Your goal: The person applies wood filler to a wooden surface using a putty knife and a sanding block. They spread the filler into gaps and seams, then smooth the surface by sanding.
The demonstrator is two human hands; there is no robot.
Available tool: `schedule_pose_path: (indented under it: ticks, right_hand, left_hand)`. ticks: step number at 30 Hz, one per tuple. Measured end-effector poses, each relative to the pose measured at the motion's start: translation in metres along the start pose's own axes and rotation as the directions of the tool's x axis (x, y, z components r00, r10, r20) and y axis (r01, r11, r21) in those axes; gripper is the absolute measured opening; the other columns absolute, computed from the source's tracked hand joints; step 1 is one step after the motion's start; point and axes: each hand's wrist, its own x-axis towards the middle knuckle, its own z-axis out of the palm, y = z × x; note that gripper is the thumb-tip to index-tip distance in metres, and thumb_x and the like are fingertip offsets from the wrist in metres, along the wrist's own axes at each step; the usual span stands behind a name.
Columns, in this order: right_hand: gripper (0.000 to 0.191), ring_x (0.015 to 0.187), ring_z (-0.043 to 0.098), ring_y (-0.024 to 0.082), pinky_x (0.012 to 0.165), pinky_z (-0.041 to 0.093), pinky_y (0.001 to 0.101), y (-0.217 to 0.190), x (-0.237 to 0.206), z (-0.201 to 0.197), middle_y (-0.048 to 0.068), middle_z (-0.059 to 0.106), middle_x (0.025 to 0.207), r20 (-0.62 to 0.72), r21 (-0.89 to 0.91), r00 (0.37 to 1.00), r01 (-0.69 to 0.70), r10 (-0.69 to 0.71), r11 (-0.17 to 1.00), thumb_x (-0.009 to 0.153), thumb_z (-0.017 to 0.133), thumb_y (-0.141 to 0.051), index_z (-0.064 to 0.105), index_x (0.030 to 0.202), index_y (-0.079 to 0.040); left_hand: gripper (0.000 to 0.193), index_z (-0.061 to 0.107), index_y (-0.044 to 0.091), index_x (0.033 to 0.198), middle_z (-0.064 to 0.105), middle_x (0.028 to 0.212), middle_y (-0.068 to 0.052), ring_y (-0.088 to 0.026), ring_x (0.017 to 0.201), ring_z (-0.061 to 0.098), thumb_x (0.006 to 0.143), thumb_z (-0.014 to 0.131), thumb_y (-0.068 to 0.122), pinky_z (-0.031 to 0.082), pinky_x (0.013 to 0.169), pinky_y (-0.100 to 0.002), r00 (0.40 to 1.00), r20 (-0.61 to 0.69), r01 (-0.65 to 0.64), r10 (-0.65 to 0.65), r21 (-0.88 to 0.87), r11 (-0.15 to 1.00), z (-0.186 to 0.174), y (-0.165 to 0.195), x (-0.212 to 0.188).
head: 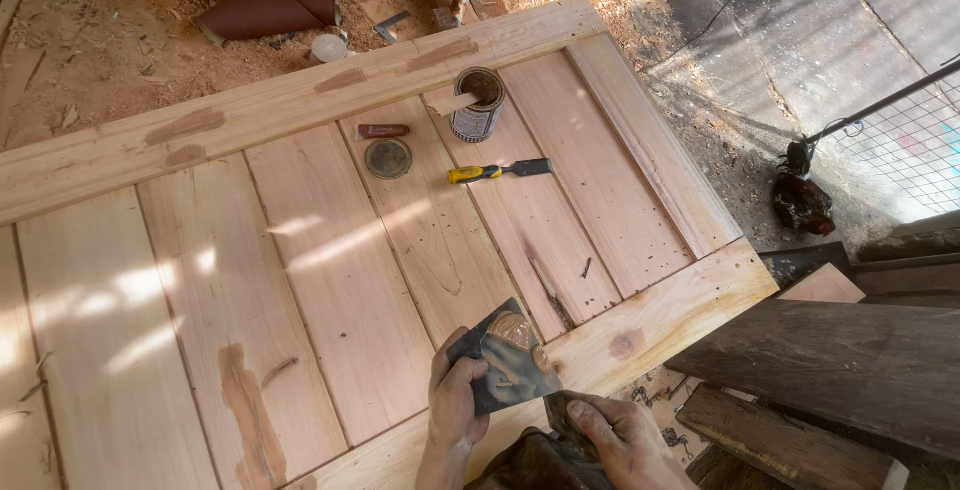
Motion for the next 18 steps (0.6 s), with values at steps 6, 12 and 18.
schedule_pose_path:
  ticks: [6, 12, 18]
  right_hand:
    - [0.049, 0.079, 0.070, 0.042, 0.077, 0.058, 0.0503, 0.001, 0.000, -0.013, 0.033, 0.079, 0.094, -0.061, 0.507, 0.985, -0.111, 0.164, 0.855, 0.101, 0.056, -0.032, 0.074, 0.122, 0.009]
    - [0.047, 0.084, 0.074, 0.018, 0.084, 0.057, 0.0364, 0.009, -0.015, -0.006, 0.015, 0.082, 0.095, 0.021, -0.063, 1.000, -0.016, 0.018, 0.998, 0.096, 0.061, -0.043, 0.081, 0.110, -0.002]
    - [0.042, 0.064, 0.069, 0.027, 0.067, 0.064, 0.0420, 0.025, 0.011, -0.051, 0.015, 0.075, 0.074, -0.092, 0.217, 0.996, 0.001, 0.019, 0.976, 0.096, 0.062, -0.039, 0.074, 0.100, 0.001]
  left_hand:
    - [0.054, 0.054, -0.004, 0.131, 0.066, 0.097, -0.015, -0.022, 0.083, 0.066, 0.078, 0.048, -0.008, 0.060, 0.070, -0.036, 0.978, -0.194, 0.105, -0.078, 0.132, 0.986, -0.001, -0.005, -0.006]
    - [0.042, 0.050, -0.012, 0.123, 0.062, 0.097, -0.015, -0.024, 0.084, 0.065, 0.081, 0.050, -0.009, 0.061, 0.075, -0.041, 0.998, 0.047, 0.034, -0.035, 0.035, 0.999, 0.010, 0.000, -0.004]
    - [0.047, 0.060, -0.006, 0.118, 0.068, 0.096, -0.015, -0.027, 0.084, 0.070, 0.071, 0.050, -0.004, 0.062, 0.077, -0.042, 0.986, -0.053, 0.158, -0.160, -0.031, 0.987, 0.030, 0.029, -0.006]
